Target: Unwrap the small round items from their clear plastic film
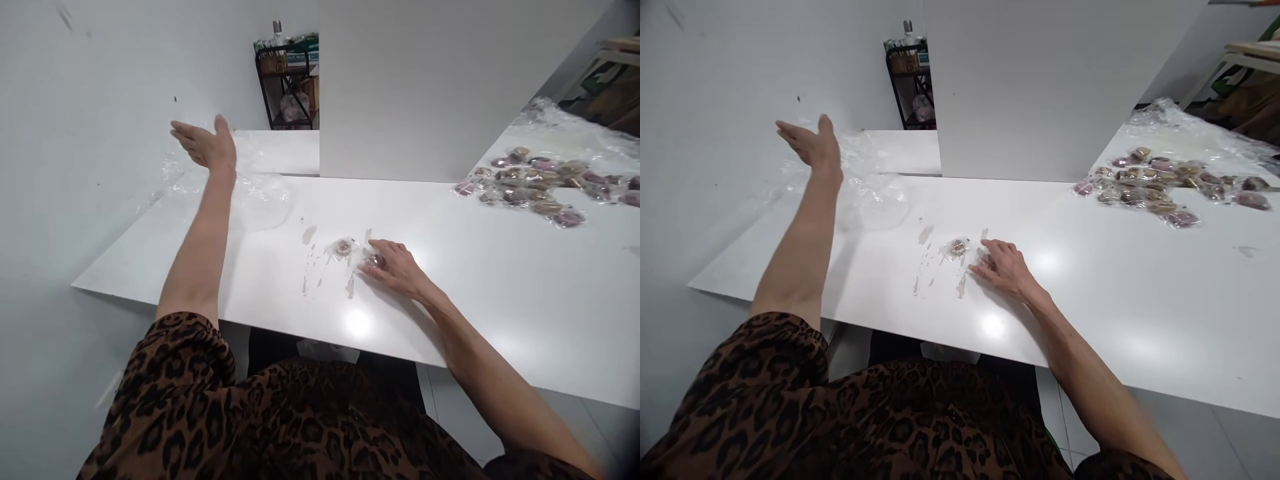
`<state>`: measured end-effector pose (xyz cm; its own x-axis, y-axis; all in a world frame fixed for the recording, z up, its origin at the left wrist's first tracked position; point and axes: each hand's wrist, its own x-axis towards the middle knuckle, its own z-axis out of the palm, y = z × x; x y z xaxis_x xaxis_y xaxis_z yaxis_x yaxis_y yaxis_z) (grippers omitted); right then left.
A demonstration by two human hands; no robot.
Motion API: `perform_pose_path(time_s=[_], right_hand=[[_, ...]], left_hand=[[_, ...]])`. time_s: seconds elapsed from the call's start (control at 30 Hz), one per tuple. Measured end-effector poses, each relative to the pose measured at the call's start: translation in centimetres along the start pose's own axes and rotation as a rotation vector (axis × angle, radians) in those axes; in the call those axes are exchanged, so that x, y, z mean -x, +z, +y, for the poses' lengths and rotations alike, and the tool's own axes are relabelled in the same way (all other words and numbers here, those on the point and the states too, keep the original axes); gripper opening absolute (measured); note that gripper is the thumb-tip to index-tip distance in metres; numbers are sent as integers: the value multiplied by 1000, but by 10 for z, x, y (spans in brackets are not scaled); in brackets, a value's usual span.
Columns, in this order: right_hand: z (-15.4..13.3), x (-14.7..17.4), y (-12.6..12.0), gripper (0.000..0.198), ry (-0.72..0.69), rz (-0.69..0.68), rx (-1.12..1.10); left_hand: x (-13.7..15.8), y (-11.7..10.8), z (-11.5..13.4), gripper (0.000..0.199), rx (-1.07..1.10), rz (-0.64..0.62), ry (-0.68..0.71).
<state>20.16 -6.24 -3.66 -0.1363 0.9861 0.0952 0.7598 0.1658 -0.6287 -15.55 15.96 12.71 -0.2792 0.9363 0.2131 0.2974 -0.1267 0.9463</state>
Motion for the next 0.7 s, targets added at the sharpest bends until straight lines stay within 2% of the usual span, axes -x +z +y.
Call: perform_pose_path(time_s=[0.07,0.1,0.17,0.27,0.3,0.37,0.47,0.6,0.7], right_hand=[[-2,2,2,55,-52,-49,51],[-2,2,3,52,-68,-52,39],[-1,2,5,52,-50,-28,-59],[4,-1,6,67,111,49,-341],[6,-3,6,73,166,86,-459],[7,-6,4,76,236,157,-702],[2,-9,-2,63,258,220,-971],[-11,-5,-8,58,250,122,-1080],[-10,1,-6,55,293,104,-1053]], left_hand=[[57,20,-15,56,-110,87,273],[87,32,-25,59,-163,56,382],[144,56,-45,58,-329,-227,424],[201,88,-68,56,-589,-633,343],[212,96,-72,53,-664,-694,336],[223,108,-74,47,-712,-734,327],[232,119,-68,39,-527,-770,246],[245,130,-59,36,-231,-906,116],[250,134,-61,62,-31,-1000,75]])
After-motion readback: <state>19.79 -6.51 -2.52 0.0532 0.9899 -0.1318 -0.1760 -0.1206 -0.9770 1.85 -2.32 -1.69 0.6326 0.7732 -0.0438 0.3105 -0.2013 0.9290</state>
